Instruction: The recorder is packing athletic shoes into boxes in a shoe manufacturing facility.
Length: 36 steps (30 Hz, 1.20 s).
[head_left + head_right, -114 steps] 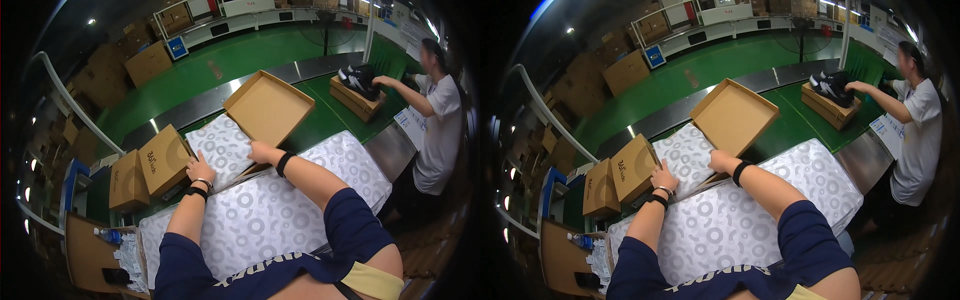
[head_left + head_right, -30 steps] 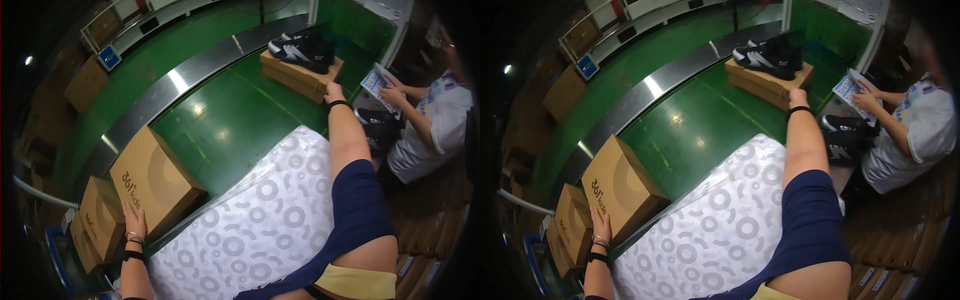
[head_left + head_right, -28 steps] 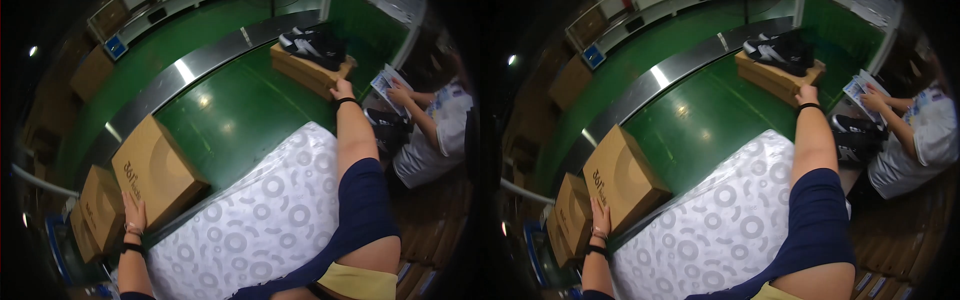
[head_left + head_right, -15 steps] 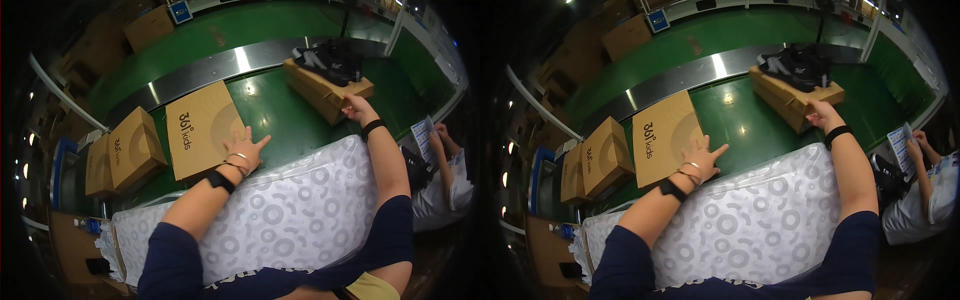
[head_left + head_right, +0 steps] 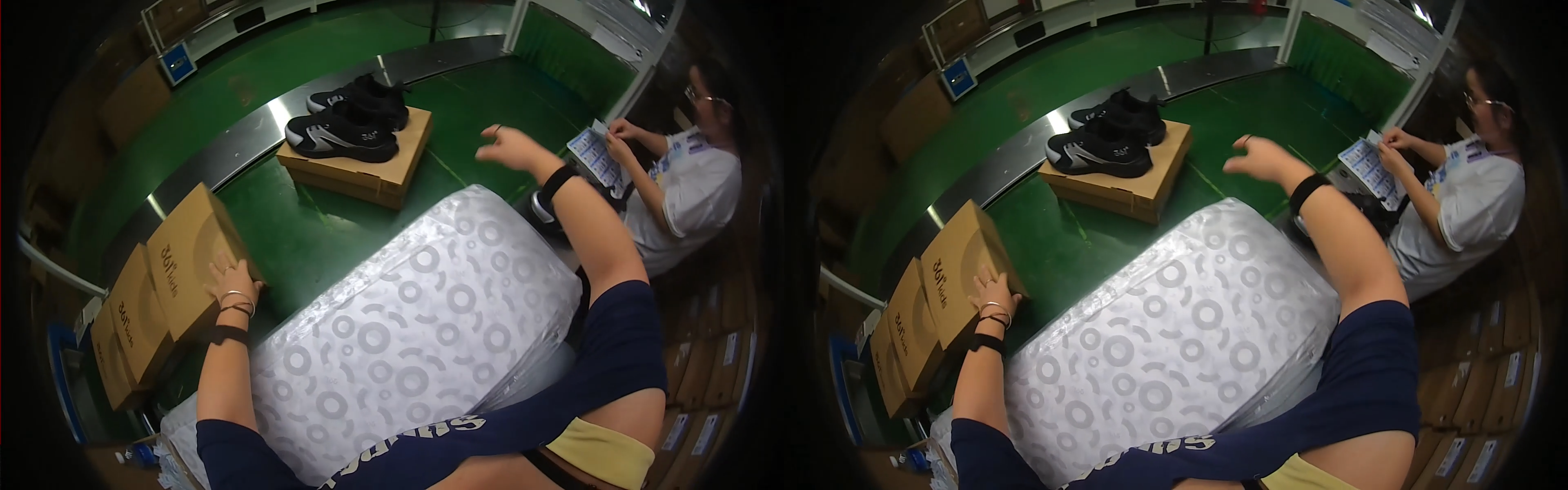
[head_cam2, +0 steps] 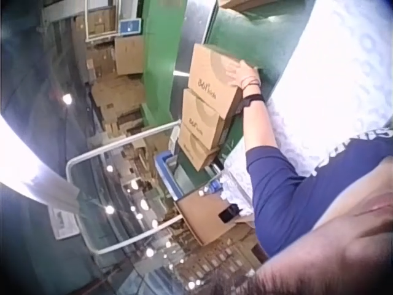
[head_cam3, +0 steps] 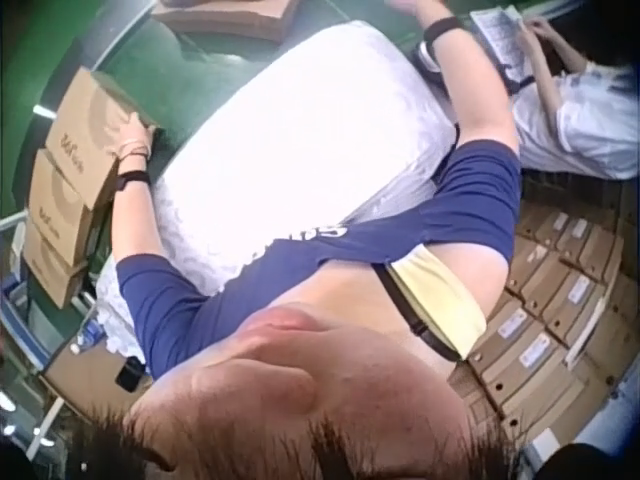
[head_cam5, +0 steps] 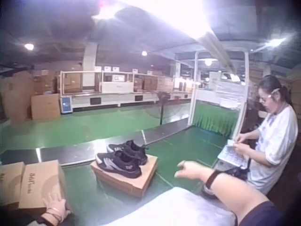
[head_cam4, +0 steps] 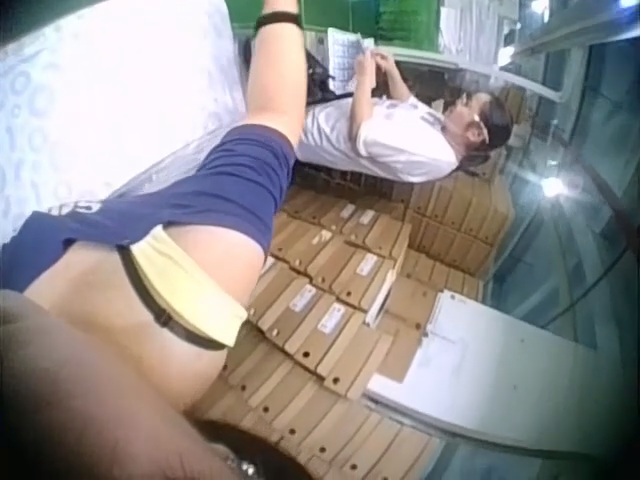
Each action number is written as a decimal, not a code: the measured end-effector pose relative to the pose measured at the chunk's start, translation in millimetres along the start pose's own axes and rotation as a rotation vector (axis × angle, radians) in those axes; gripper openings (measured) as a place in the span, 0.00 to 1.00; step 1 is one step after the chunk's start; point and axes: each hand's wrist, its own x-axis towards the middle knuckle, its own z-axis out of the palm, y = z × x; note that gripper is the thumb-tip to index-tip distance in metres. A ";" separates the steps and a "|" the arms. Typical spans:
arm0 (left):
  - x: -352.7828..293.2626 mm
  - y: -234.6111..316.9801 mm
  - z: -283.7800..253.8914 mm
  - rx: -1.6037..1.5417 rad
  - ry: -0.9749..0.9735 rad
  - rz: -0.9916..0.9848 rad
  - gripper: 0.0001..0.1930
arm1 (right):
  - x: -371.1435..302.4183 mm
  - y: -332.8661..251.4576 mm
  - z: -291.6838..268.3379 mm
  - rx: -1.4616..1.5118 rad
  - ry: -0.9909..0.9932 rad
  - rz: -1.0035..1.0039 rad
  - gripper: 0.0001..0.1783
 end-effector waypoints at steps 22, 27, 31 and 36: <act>-120.0 57.4 13.7 -0.216 -0.157 0.238 0.31 | 54.3 -82.9 130.6 0.687 0.206 0.385 0.39; -111.1 99.4 -2.0 -0.259 -0.127 0.434 0.32 | 132.0 15.8 185.3 1.017 0.331 0.717 0.20; -116.8 53.6 18.6 -0.255 -0.157 0.277 0.33 | 66.3 -155.6 208.9 1.047 -0.211 0.652 0.18; -114.7 62.9 13.9 -0.257 -0.081 0.268 0.34 | -35.8 -267.4 173.3 1.729 -0.308 0.378 0.28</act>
